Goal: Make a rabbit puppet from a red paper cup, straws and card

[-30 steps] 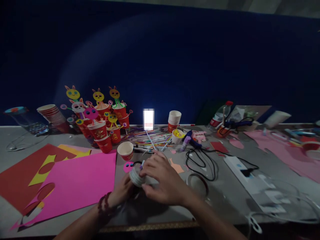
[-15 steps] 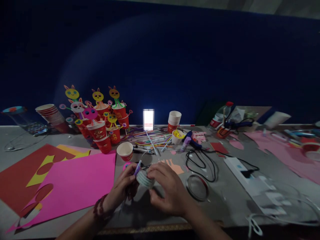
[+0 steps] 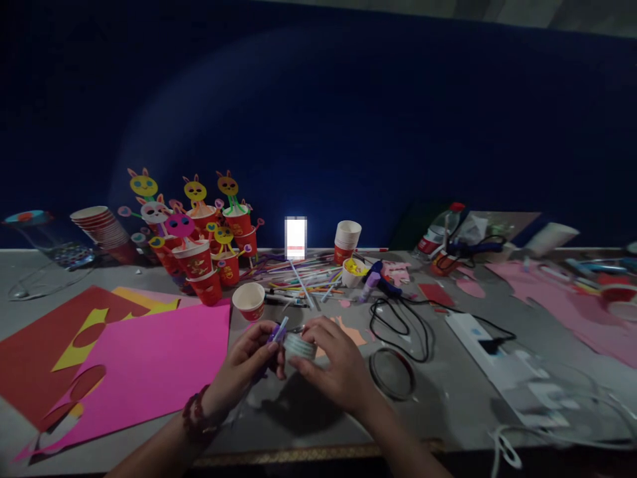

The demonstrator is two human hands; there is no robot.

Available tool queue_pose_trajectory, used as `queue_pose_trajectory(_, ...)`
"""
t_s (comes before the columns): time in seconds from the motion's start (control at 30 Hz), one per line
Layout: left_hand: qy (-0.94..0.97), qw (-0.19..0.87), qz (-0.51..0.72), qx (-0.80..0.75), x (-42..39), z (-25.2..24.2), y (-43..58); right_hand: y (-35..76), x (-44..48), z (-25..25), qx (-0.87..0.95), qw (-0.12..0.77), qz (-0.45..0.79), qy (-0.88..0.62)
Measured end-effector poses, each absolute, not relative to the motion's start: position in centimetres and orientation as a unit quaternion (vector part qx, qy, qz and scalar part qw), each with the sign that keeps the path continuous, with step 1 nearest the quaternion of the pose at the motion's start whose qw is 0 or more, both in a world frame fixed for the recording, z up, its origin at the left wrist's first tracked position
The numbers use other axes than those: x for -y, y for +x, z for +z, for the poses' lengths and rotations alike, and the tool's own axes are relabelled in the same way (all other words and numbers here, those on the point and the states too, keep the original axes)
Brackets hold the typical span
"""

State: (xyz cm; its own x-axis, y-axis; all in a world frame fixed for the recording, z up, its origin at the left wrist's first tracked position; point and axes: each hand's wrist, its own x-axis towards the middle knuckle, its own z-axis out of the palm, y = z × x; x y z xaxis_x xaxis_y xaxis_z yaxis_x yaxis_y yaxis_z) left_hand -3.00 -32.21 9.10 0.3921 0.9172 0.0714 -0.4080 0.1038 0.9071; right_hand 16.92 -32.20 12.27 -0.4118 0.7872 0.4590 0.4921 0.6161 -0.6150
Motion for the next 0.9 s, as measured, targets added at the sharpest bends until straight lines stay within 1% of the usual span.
queue_pose_trajectory(0.3,0.462,0.656,0.516,-0.300,32.4,9.5,-3.0,15.8,32.6,12.6,0.829,0.379,0.159,-0.379)
queue_pose_trajectory(0.43,0.437,0.680,0.510,-0.294,32.3,9.7,-3.1,15.5,32.7,12.6,0.831,0.386,0.143,-0.375)
queue_pose_trajectory(0.63,0.371,0.746,0.492,-0.253,32.3,9.4,-3.1,15.7,32.5,12.6,0.814,0.411,0.123,-0.391)
queue_pose_trajectory(0.9,0.351,0.764,0.488,-0.233,31.8,9.7,-2.9,15.3,32.2,12.3,0.816,0.408,0.084,-0.401)
